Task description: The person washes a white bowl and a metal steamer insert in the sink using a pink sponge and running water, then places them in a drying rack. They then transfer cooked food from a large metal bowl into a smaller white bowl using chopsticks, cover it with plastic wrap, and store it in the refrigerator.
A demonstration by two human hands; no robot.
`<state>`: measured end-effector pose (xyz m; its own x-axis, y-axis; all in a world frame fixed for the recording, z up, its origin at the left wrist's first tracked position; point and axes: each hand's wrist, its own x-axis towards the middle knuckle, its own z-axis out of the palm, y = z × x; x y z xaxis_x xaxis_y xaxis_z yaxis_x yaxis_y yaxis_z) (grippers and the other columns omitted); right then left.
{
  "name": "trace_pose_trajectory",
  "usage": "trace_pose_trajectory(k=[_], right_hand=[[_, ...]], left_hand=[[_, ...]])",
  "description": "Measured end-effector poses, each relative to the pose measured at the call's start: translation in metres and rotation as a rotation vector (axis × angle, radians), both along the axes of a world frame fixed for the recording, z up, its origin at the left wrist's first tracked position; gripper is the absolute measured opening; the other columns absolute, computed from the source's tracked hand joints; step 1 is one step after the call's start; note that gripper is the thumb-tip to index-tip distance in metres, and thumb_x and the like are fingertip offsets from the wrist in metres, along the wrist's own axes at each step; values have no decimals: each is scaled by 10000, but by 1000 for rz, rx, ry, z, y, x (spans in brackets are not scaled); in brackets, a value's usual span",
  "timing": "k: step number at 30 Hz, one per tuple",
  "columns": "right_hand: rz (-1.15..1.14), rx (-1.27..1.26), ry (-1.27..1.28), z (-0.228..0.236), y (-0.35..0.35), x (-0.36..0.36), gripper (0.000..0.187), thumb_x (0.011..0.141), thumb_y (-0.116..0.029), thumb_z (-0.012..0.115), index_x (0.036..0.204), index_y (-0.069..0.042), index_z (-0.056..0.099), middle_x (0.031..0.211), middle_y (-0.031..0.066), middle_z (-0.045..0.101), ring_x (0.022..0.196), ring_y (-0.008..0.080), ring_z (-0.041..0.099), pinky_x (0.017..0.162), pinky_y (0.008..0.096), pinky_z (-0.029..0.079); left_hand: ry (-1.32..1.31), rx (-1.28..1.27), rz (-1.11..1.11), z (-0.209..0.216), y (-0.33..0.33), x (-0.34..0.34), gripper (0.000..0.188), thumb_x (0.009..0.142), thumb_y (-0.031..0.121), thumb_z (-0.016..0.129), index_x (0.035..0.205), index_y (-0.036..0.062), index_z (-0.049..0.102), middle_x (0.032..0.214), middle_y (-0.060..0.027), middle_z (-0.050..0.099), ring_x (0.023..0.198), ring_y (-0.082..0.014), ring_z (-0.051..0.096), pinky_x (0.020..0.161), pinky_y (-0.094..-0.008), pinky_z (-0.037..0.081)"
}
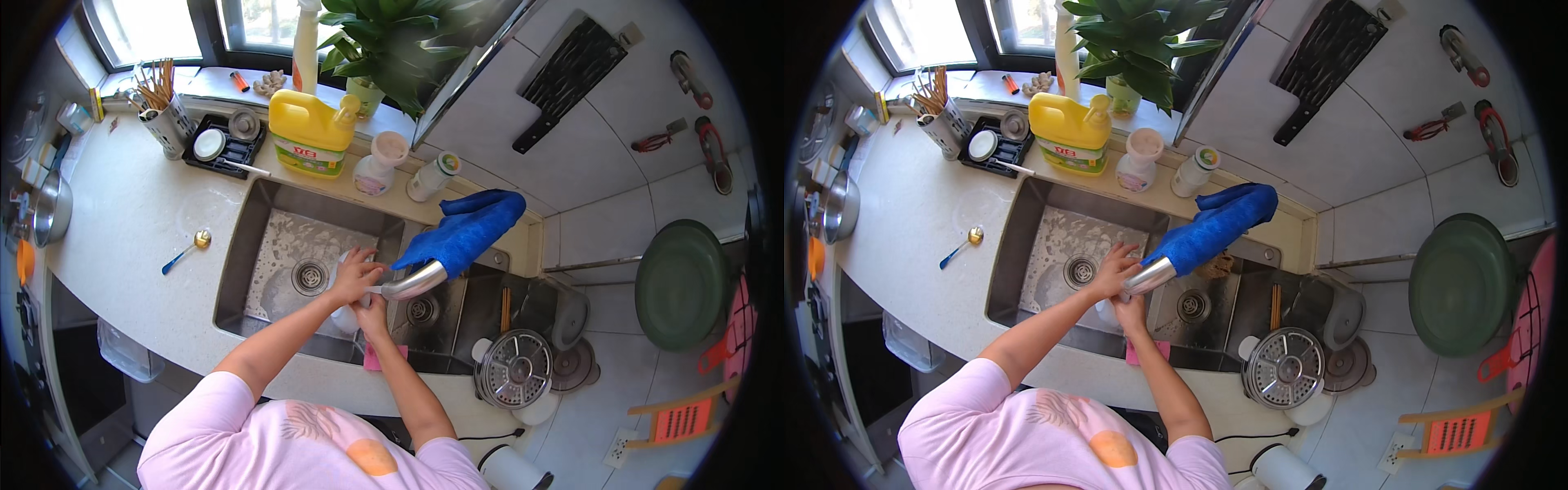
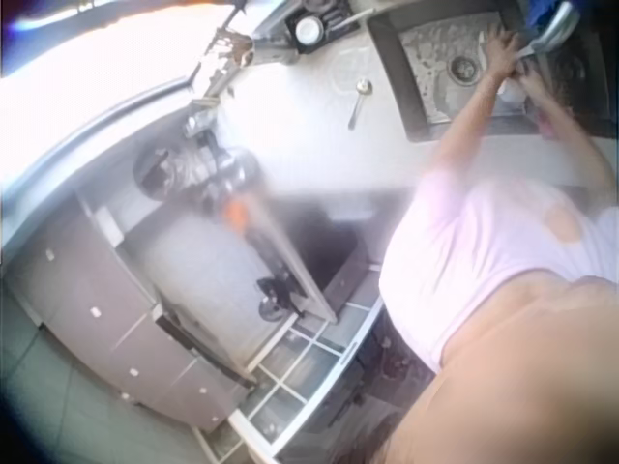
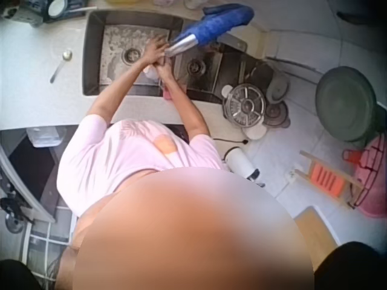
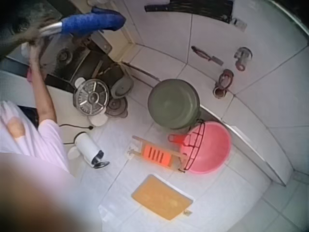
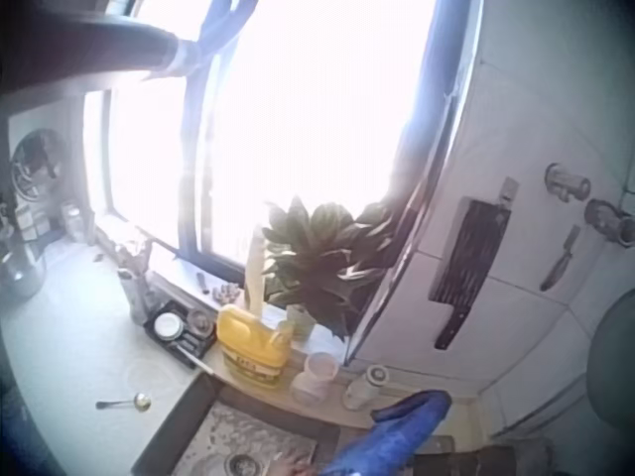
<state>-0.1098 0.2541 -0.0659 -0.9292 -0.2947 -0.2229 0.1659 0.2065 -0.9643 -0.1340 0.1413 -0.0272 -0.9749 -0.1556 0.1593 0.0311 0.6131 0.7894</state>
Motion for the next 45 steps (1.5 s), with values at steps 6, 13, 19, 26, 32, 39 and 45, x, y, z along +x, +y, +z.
trace_pose_trajectory(k=[6,13,19,26,32,39,45], right_hand=[[-89,-472,-490,80,3,10,309,785,-5,614,1072,-4,499,1009,70,563,902,114,537,799,242,431],[-192,-680,-468,88,3,12,346,787,1,597,1111,-9,476,1059,65,544,959,132,523,858,285,409],[-63,-451,-257,62,1,-3,320,779,-20,600,1084,-7,502,1028,77,564,941,170,544,825,300,425],[431,309,478,86,-45,28,260,726,-99,639,950,10,565,987,188,583,887,365,558,737,369,470],[569,219,379,54,-36,1,161,762,-105,595,896,-16,590,943,171,589,909,339,549,773,399,444],[465,572,956,22,-79,-47,144,762,-152,569,871,-59,558,915,146,529,825,322,550,712,399,458],[461,1003,596,27,-73,-25,180,750,-177,564,843,-35,508,874,150,547,786,319,578,628,395,493]], left_hand=[[-433,569,141,0,-43,-9,372,870,329,377,1002,88,627,969,-132,624,923,-235,580,808,-311,420],[-154,390,315,-43,-58,53,479,898,368,387,1209,8,440,1142,-219,513,1077,-323,488,885,-347,376],[-451,465,171,-19,-54,123,512,901,364,402,1265,5,367,1173,-191,492,1080,-263,489,882,-326,380],[-416,1293,421,56,-70,82,584,827,186,511,1337,114,234,1174,-122,444,1026,-251,491,823,-398,444],[-376,1689,346,3,-93,103,586,594,-73,408,1169,41,397,1034,-118,496,966,-258,514,817,-398,459],[-565,1587,311,-17,-90,96,352,798,67,455,1146,34,409,1028,-114,521,933,-240,536,837,-384,451],[-382,1526,551,-25,-99,91,319,885,256,452,1084,8,478,1019,-117,567,932,-234,560,845,-374,449]])
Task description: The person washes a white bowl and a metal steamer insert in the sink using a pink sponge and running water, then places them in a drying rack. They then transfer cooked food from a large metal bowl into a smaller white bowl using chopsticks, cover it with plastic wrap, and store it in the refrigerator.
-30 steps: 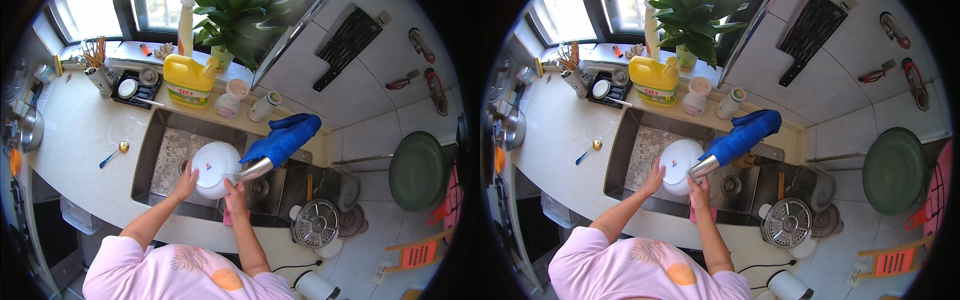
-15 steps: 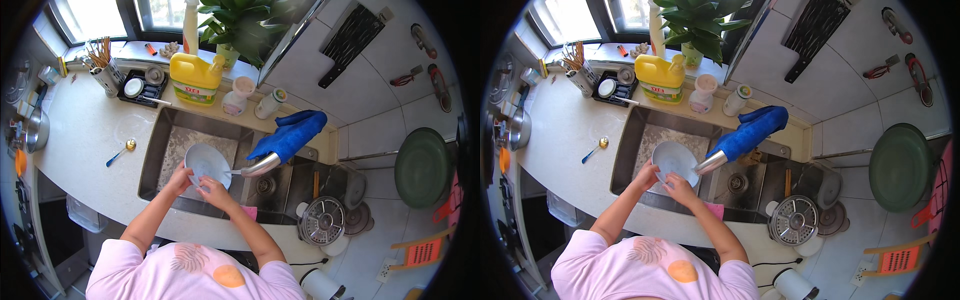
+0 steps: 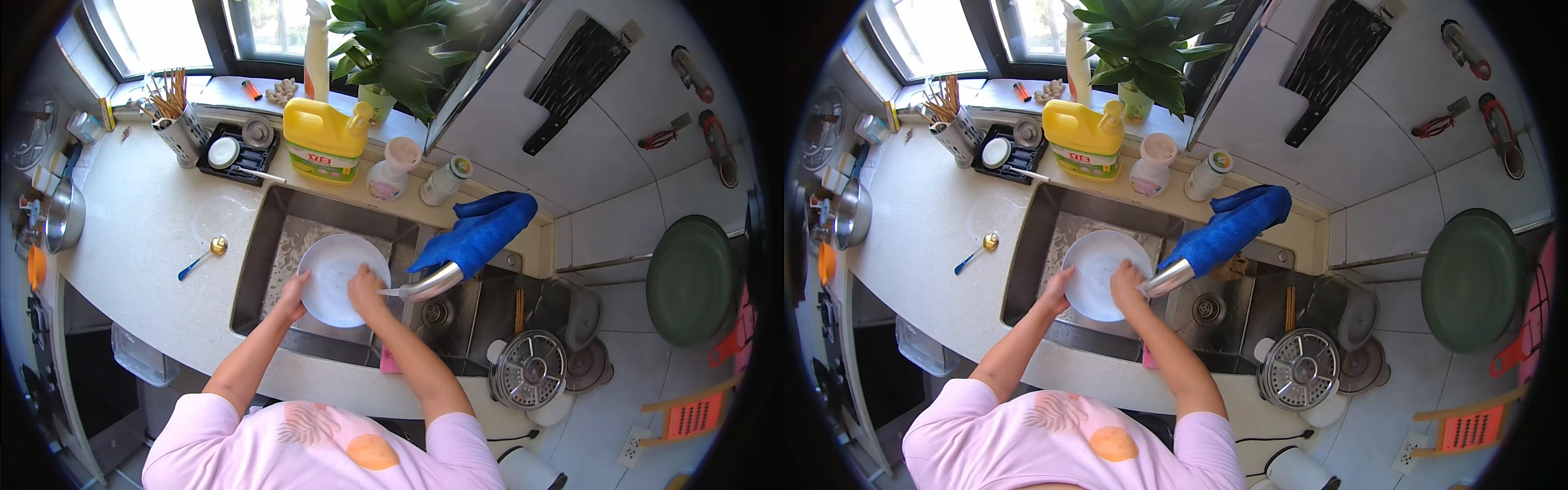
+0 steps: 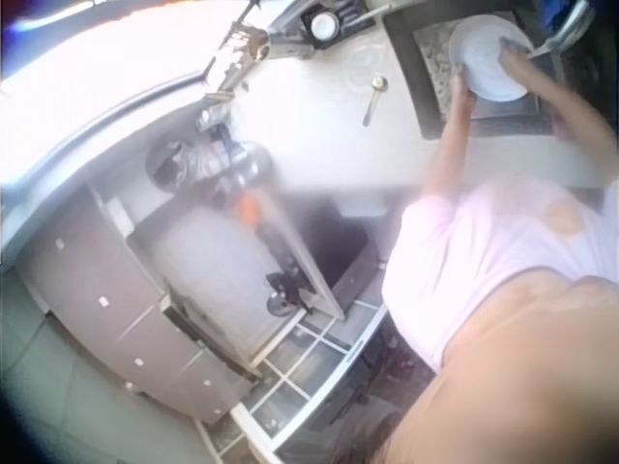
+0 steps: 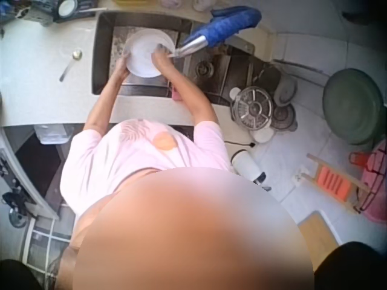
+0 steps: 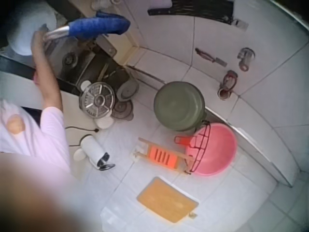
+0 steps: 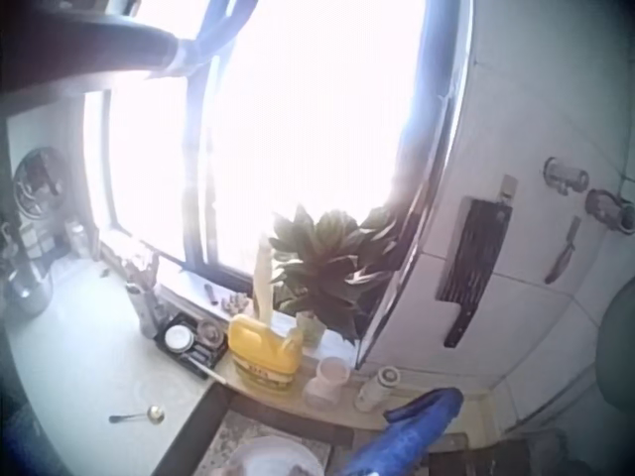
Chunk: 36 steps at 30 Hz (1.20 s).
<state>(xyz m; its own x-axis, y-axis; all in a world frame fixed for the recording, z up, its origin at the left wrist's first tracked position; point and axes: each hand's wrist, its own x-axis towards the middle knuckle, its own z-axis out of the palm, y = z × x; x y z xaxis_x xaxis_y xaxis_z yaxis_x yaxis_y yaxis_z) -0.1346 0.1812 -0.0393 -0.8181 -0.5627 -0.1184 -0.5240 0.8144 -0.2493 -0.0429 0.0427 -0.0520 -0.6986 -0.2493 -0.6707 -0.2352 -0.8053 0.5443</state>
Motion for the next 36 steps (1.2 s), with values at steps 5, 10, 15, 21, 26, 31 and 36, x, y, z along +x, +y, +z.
trace_pose_trajectory(k=[5,10,15,21,26,31,36], right_hand=[[390,-303,-152,-14,-13,31,176,744,-171,573,873,-67,515,837,99,539,748,304,576,547,391,487],[199,-233,289,-8,-21,-18,129,757,-167,564,845,-84,517,830,103,494,767,272,534,610,364,482],[101,-375,167,16,25,-21,147,743,-79,564,882,-56,523,882,127,491,831,309,515,697,411,447],[-231,-882,-292,27,78,-10,351,771,-43,549,1104,17,454,968,107,518,896,224,524,786,362,425],[-579,-969,-1045,28,91,6,319,785,-66,514,1085,40,494,999,91,553,890,178,538,785,311,428],[-321,-540,-663,95,81,-7,260,729,-71,476,955,29,558,990,225,555,951,319,539,822,366,399],[-43,-265,-35,131,100,-16,231,679,-50,457,862,40,566,757,257,583,748,427,561,698,457,461]], left_hand=[[68,151,-146,-20,-1,-6,382,887,391,438,1035,47,515,980,-96,586,906,-205,568,830,-357,453],[62,127,-203,-11,10,-12,451,895,406,422,1125,23,480,1051,-111,579,956,-220,563,846,-368,449],[46,113,-118,-27,1,-9,461,898,338,448,1166,-36,424,1092,-149,554,958,-251,567,840,-386,461],[132,86,-125,-24,-1,-19,415,888,271,488,1152,-42,427,1058,-141,562,900,-239,591,763,-374,503],[-18,-128,-327,-3,2,-20,360,875,252,518,1135,9,460,1002,-111,582,837,-189,599,699,-335,505],[-7,-1489,-172,34,-61,23,312,789,102,560,1091,50,504,933,-116,576,831,-218,563,693,-334,460],[-454,-2345,-273,70,-144,60,409,660,-22,515,1059,67,515,1003,-130,497,981,-292,461,771,-366,396]])
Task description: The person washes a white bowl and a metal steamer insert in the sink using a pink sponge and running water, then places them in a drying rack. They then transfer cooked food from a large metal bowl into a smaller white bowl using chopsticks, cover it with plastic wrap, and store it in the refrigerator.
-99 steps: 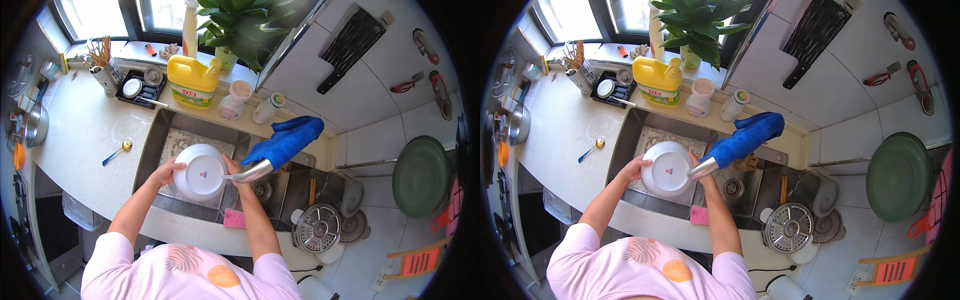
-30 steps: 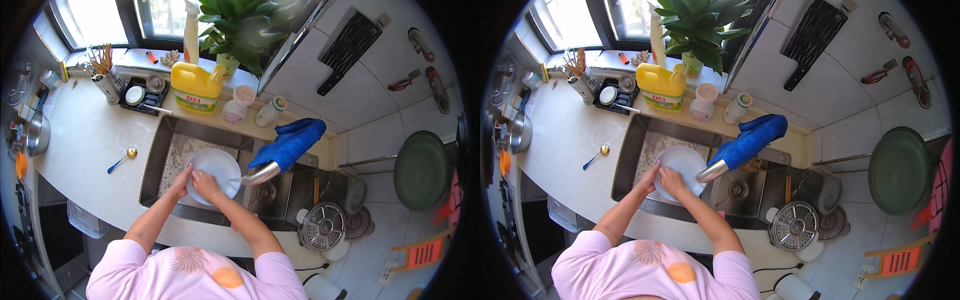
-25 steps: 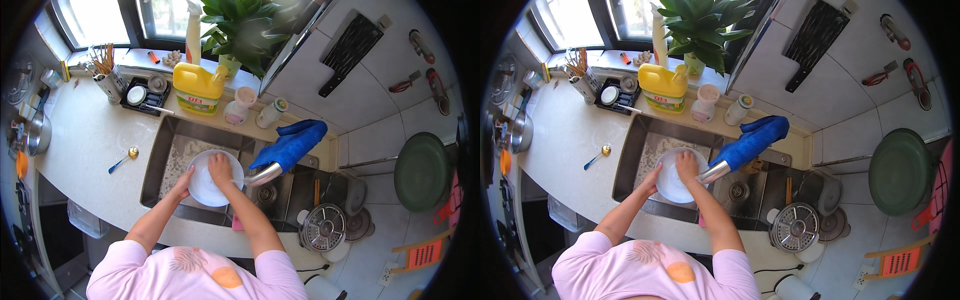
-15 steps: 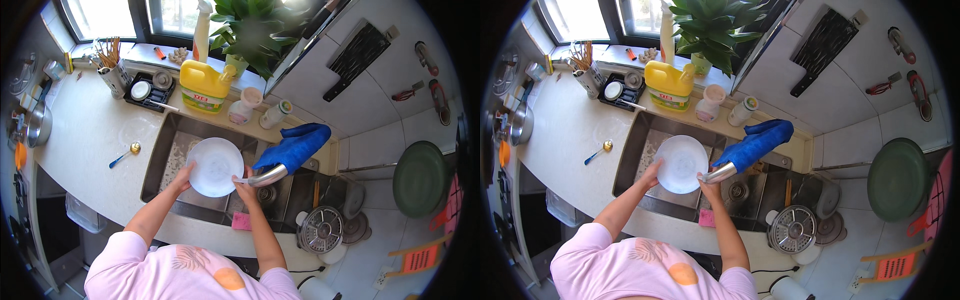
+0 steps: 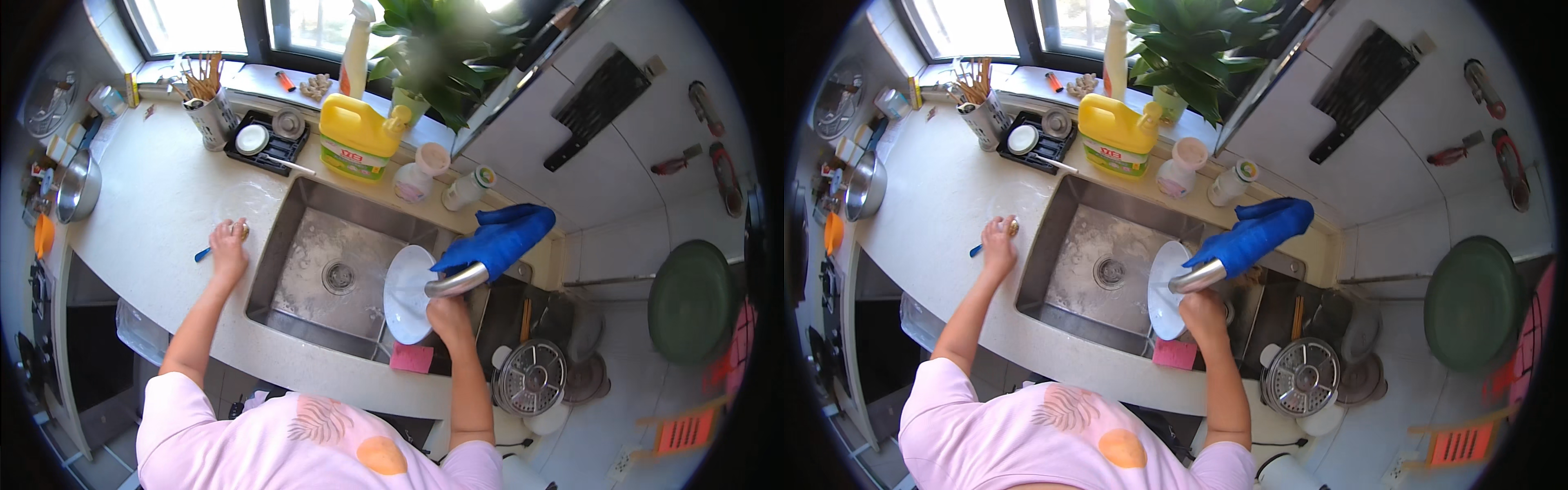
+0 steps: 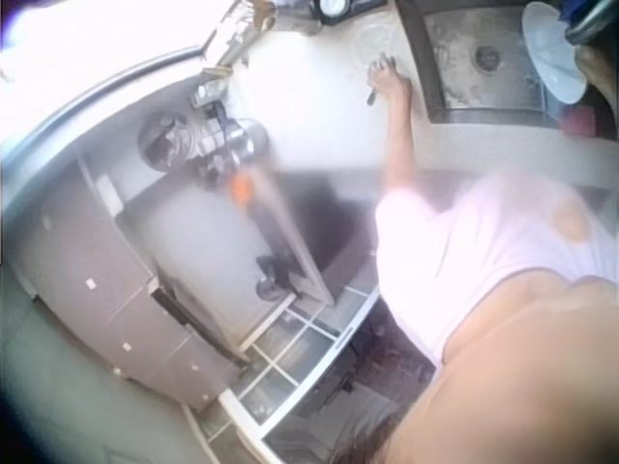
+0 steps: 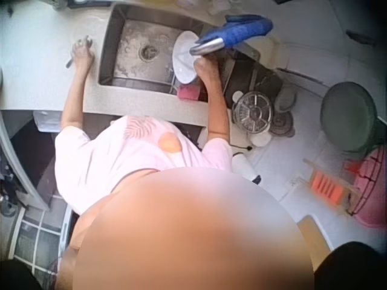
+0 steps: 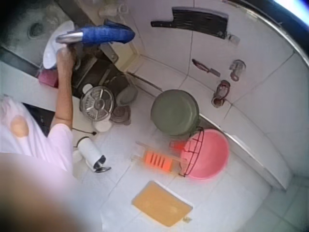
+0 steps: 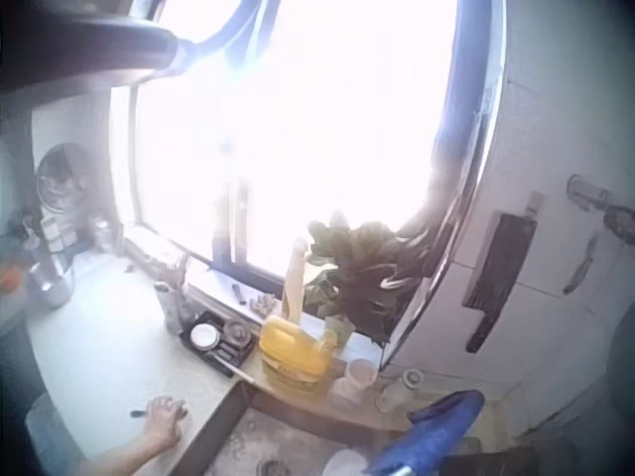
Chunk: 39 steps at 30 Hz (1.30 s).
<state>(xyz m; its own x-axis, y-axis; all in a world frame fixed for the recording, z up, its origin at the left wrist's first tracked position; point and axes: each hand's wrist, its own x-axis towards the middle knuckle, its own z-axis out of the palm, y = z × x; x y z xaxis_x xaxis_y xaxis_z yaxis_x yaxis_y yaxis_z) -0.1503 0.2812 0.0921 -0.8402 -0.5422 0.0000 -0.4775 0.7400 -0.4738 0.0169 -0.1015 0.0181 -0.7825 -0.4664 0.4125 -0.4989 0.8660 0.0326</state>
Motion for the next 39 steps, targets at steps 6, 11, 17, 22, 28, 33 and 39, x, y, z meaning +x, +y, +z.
trace_pose_trajectory(k=[6,11,17,22,28,33,39], right_hand=[[-147,207,-239,39,29,-16,516,705,-70,409,1178,67,257,809,307,571,776,471,550,733,528,431],[-266,452,-69,65,59,-1,528,722,-83,431,1221,54,322,789,270,588,713,389,598,624,484,473],[-66,288,424,47,104,28,413,714,-37,497,1126,-56,463,806,117,535,717,275,587,574,341,489],[-90,144,492,42,133,53,422,696,-2,512,1112,-59,473,906,127,529,800,272,565,649,359,484],[-146,-1,482,66,156,74,481,669,48,497,1139,-53,469,954,134,542,839,299,566,697,384,484],[-195,-51,485,63,176,86,483,665,60,490,1134,-59,480,959,140,554,855,311,574,724,388,486],[-161,-106,447,61,162,79,478,671,69,485,1129,-66,482,974,145,561,864,320,573,724,395,486]], left_hand=[[-146,346,-176,-25,-50,5,420,695,-73,445,1083,75,507,887,-142,477,899,-309,476,772,-375,407],[124,826,-353,3,21,-43,274,832,-6,419,1091,18,506,720,-143,569,584,-237,523,592,-350,435],[-315,2539,-18,-52,133,-102,208,896,51,355,1098,91,384,904,-108,588,525,-80,460,425,-205,374],[-256,2587,400,-51,217,-139,240,858,-55,318,1021,101,398,947,-184,539,650,-150,543,497,-251,489],[-391,2826,-188,-122,218,-154,77,890,114,427,828,77,455,739,-68,552,512,-74,493,426,-204,409],[-253,2615,592,-50,263,-164,126,905,68,368,841,43,473,652,-24,474,448,-90,395,410,-236,355],[-198,2971,137,-107,220,-160,299,901,328,441,692,115,415,510,21,344,397,-84,326,371,-228,247]])
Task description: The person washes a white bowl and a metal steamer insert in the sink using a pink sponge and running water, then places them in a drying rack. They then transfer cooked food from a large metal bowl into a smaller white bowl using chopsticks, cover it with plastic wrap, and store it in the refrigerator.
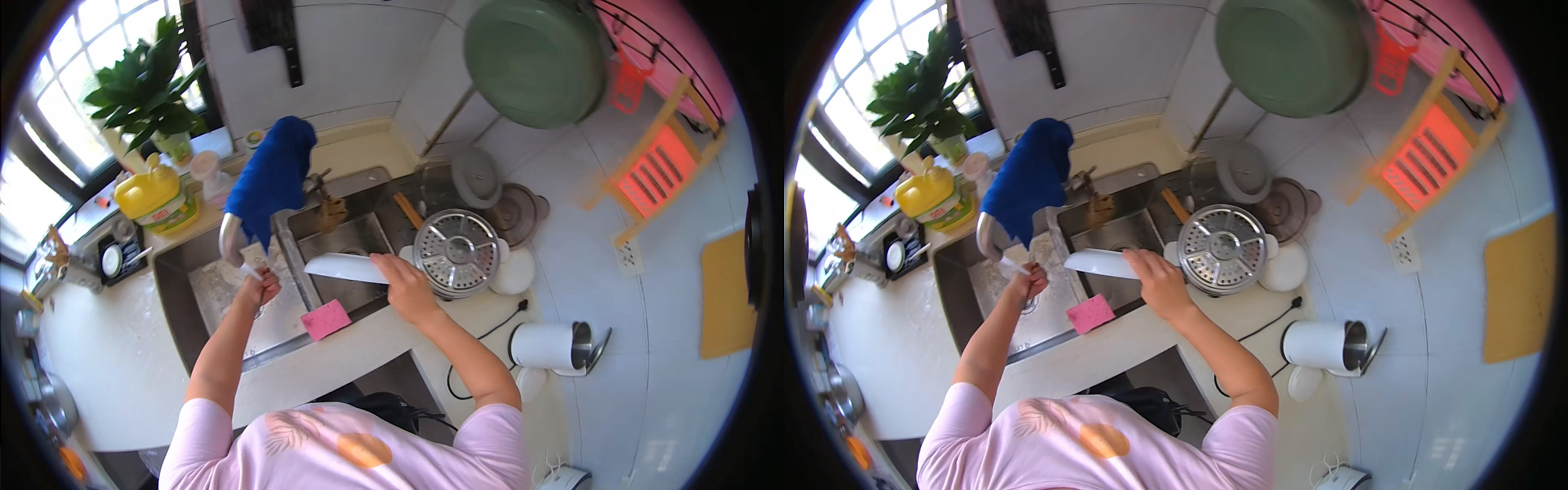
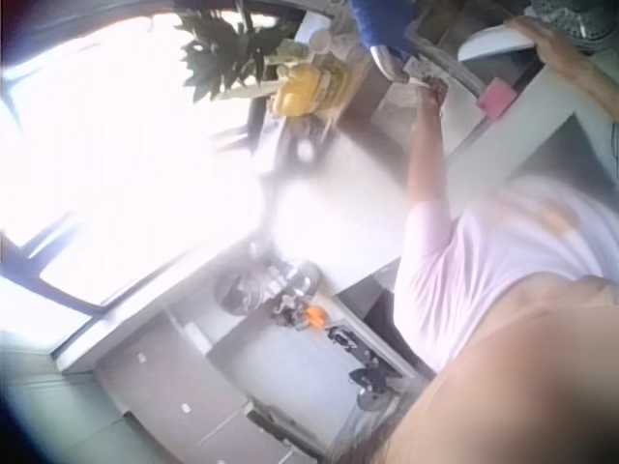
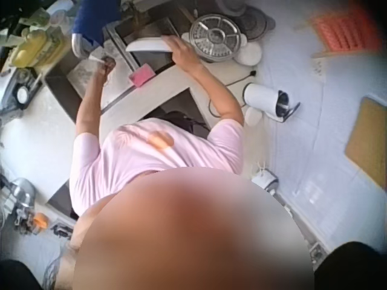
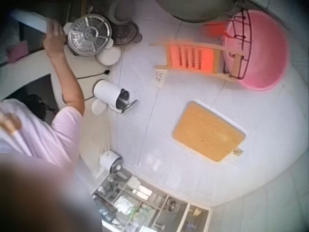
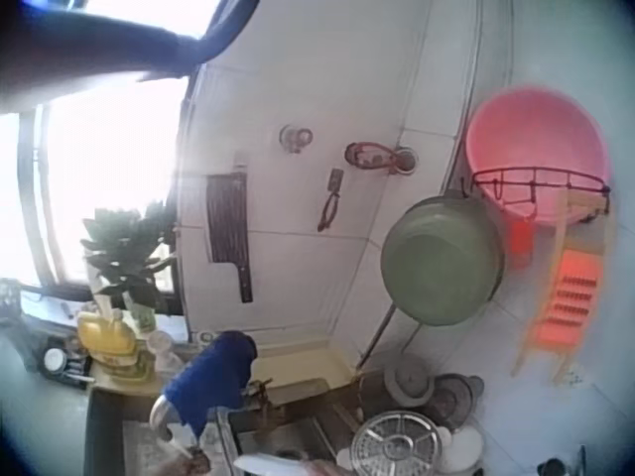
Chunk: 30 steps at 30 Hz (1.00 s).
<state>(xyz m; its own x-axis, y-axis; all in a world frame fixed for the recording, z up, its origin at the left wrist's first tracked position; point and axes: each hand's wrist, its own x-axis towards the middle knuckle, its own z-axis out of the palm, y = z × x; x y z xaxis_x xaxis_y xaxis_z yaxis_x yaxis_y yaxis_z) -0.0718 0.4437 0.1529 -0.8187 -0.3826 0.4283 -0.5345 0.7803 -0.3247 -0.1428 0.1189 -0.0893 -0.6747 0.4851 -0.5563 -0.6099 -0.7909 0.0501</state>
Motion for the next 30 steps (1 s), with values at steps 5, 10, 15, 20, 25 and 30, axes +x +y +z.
trace_pose_trajectory(k=[5,10,15,20,25,30], right_hand=[[1,-2,-79,-9,-3,-4,474,680,78,475,1128,-77,479,998,155,564,892,333,564,729,408,480],[-7,-15,-102,-13,-11,-14,453,692,82,462,1119,-70,476,1002,152,575,844,338,583,701,414,489],[-43,-111,-262,-11,-41,-26,411,737,49,450,1139,-37,430,938,218,583,790,401,574,671,459,476],[-147,-274,-571,-43,-86,-43,359,801,-44,449,1158,-32,425,897,282,570,843,442,547,738,445,440],[-68,-623,-836,-140,-123,-74,343,791,-90,486,1115,21,462,962,243,573,917,344,558,789,368,428],[-127,-443,-624,-200,-166,-83,319,753,-114,560,1050,-4,514,937,219,570,905,386,534,778,398,431]], left_hand=[[197,-66,-232,31,11,3,396,824,455,534,674,109,415,499,35,262,426,-90,301,415,-222,245],[17,-225,-144,65,31,6,226,869,318,513,981,124,483,614,11,446,502,-76,350,456,-213,292],[194,-554,-126,42,10,6,109,883,251,496,949,169,466,728,-11,550,500,-68,356,447,-212,282],[258,-417,-114,43,-26,33,466,838,586,394,840,130,491,750,15,536,566,-79,403,503,-231,318],[156,-610,-160,86,-58,75,227,833,277,542,893,66,488,729,-13,484,613,-120,456,608,-271,390],[90,-655,-72,80,-91,89,143,680,-45,500,795,37,474,623,-18,445,487,-104,390,486,-246,330]])
